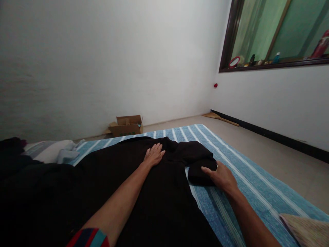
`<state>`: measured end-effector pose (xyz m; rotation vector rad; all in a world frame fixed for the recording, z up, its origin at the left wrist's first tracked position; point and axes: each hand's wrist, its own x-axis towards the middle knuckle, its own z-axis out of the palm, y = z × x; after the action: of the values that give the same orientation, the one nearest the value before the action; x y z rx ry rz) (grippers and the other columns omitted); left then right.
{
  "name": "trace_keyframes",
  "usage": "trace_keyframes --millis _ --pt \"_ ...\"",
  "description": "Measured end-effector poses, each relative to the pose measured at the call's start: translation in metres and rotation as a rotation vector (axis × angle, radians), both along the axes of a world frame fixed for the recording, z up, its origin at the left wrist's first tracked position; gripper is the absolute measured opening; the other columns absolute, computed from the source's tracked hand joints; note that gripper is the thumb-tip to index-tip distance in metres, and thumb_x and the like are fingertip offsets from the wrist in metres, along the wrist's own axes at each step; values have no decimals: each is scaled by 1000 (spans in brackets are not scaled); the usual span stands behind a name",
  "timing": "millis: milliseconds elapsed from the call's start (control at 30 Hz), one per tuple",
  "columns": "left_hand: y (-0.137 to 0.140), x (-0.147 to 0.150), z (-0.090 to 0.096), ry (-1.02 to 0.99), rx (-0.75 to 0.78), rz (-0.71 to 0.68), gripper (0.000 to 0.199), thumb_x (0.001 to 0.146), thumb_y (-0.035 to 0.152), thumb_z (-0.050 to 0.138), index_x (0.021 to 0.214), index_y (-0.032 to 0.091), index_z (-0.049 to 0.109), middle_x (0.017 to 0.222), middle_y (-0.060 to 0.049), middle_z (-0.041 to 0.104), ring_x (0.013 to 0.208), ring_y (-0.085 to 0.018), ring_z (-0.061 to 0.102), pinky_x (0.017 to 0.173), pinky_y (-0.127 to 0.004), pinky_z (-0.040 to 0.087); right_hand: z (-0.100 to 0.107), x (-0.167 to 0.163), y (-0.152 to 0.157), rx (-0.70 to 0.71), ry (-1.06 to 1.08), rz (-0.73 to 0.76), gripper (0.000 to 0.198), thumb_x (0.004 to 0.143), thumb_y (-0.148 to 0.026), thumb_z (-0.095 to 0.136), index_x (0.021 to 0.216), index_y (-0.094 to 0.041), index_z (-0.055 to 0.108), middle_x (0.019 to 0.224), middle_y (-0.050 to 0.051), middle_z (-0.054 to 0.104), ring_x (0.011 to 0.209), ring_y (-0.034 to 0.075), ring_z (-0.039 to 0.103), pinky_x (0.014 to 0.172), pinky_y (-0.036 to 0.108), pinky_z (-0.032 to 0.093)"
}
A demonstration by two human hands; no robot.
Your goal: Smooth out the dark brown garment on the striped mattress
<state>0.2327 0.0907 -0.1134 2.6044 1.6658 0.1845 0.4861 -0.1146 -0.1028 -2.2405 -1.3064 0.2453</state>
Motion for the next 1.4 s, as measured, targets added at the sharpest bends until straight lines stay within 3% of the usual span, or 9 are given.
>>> trace_keyframes --millis 200,333,433,600,767,900,1133,1233,1400 --pt "1 -1 -1 -6 15 -2 51 91 44 23 136 23 32 148 -4 26 135 -22 18 105 -45 19 7 2 6 -77 193 -100 21 70 -24 54 81 -13 68 67 6 65 64 20 61 55 26 40" --pt "3 -1 -2 -2 17 -5 51 91 44 22 136 21 33 147 -4 26 135 -23 19 105 -46 20 30 -5 -5 245 -289 -143 24 74 -22 48 89 -18 66 81 7 64 79 24 58 68 32 40" --pt "4 -1 -3 -2 25 -3 51 91 42 21 136 20 32 147 -4 27 135 -23 19 105 -46 20 34 -8 -24 500 -636 114 22 78 -17 44 80 -21 66 92 7 64 95 24 53 84 36 36" --pt "4 -2 -4 -4 41 1 50 91 42 22 135 22 34 147 -4 28 135 -23 20 105 -46 21 17 1 -51 254 -326 436 23 81 -25 44 88 -22 65 113 5 58 105 20 53 87 30 41" --pt "5 -2 -5 5 42 1 50 91 41 22 135 21 33 147 -5 28 135 -23 21 104 -48 21 15 28 -43 -20 -232 -123 57 80 -59 40 101 -11 62 105 18 60 100 32 55 80 40 44" --pt "5 -2 -4 10 34 4 49 91 41 23 135 22 34 147 -5 28 135 -23 20 105 -48 21 3 37 -23 -254 -152 -81 27 75 -38 50 78 -15 64 88 14 65 84 29 62 67 34 44" --pt "4 -2 -4 10 25 15 50 92 39 22 136 20 33 147 -4 27 135 -22 20 105 -48 21 54 12 -35 390 -297 -356 26 73 -28 45 90 -16 60 74 10 65 69 26 62 64 34 45" --pt "6 -2 -7 12 26 15 50 92 40 22 136 21 33 147 -4 28 135 -22 21 105 -47 21 92 -24 -72 857 -486 16 11 75 -23 47 83 -21 55 97 6 66 88 22 62 74 32 47" --pt "8 -1 -10 4 25 26 50 92 41 22 137 21 32 147 -5 27 135 -21 20 106 -46 20 94 -63 -120 472 -633 906 15 87 -30 45 80 -27 58 86 -2 70 71 15 65 63 25 48"
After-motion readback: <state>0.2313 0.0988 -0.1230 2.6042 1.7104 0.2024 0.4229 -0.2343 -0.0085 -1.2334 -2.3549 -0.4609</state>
